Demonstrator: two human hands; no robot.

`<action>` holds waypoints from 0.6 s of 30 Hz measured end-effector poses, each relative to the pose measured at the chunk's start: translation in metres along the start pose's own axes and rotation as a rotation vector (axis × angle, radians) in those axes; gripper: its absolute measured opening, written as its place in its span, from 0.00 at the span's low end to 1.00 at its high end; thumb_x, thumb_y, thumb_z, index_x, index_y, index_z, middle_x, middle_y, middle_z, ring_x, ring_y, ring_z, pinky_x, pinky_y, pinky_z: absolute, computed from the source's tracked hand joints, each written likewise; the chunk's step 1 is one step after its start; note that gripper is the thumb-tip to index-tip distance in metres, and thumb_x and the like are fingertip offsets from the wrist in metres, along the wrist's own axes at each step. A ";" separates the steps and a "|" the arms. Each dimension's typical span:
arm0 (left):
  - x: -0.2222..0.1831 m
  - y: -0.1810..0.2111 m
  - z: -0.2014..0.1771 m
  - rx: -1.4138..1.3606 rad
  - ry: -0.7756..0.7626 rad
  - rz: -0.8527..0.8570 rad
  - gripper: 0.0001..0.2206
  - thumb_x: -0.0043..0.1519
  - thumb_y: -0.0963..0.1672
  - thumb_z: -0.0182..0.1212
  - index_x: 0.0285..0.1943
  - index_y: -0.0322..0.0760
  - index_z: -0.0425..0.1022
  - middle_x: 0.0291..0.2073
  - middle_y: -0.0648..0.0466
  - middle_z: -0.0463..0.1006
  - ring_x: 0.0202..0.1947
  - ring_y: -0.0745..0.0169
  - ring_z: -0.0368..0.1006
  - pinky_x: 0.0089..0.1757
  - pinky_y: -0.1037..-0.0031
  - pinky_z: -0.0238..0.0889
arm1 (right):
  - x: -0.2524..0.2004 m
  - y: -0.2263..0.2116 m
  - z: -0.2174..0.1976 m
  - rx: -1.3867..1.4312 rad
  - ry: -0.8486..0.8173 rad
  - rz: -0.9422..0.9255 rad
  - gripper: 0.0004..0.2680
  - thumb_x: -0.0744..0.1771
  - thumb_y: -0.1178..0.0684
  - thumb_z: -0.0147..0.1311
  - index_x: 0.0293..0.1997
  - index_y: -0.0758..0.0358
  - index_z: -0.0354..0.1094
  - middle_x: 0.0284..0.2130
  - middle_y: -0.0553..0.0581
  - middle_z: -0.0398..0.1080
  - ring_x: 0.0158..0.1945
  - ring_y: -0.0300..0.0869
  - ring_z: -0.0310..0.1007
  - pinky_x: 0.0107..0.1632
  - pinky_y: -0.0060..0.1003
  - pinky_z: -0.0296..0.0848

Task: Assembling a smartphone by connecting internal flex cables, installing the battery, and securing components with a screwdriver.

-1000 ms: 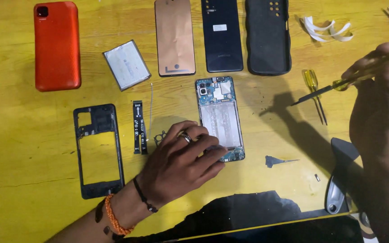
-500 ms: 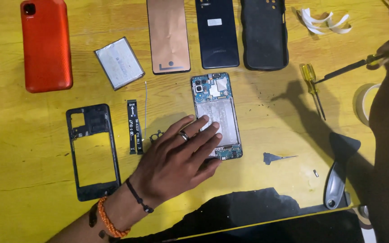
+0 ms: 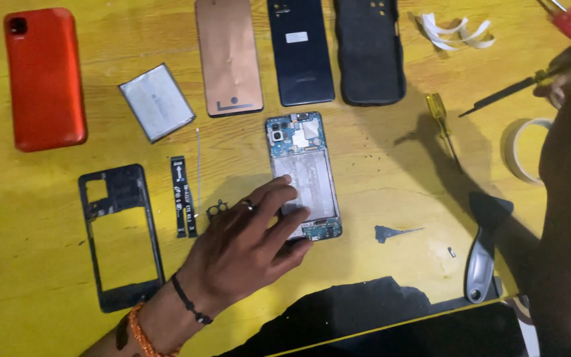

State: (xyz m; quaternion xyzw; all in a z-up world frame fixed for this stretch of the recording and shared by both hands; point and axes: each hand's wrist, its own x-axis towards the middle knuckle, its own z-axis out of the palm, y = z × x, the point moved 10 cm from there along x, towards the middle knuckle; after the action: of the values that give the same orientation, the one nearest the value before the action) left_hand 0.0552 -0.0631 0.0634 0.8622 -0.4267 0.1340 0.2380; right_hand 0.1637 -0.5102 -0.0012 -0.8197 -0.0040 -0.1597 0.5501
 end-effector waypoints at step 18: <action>-0.002 0.006 0.002 0.045 -0.006 0.063 0.08 0.65 0.45 0.66 0.47 0.37 0.77 0.40 0.51 0.74 0.45 0.52 0.72 0.46 0.61 0.68 | 0.023 -0.098 0.093 -0.734 -0.263 0.252 0.12 0.72 0.52 0.61 0.59 0.67 0.74 0.45 0.67 0.77 0.41 0.51 0.78 0.42 0.44 0.73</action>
State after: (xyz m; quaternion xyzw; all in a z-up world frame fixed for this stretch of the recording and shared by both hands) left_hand 0.0489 -0.0664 0.0623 0.8538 -0.4511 0.1485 0.2131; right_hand 0.1916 -0.3916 0.0608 -0.9690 0.0834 0.0244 0.2313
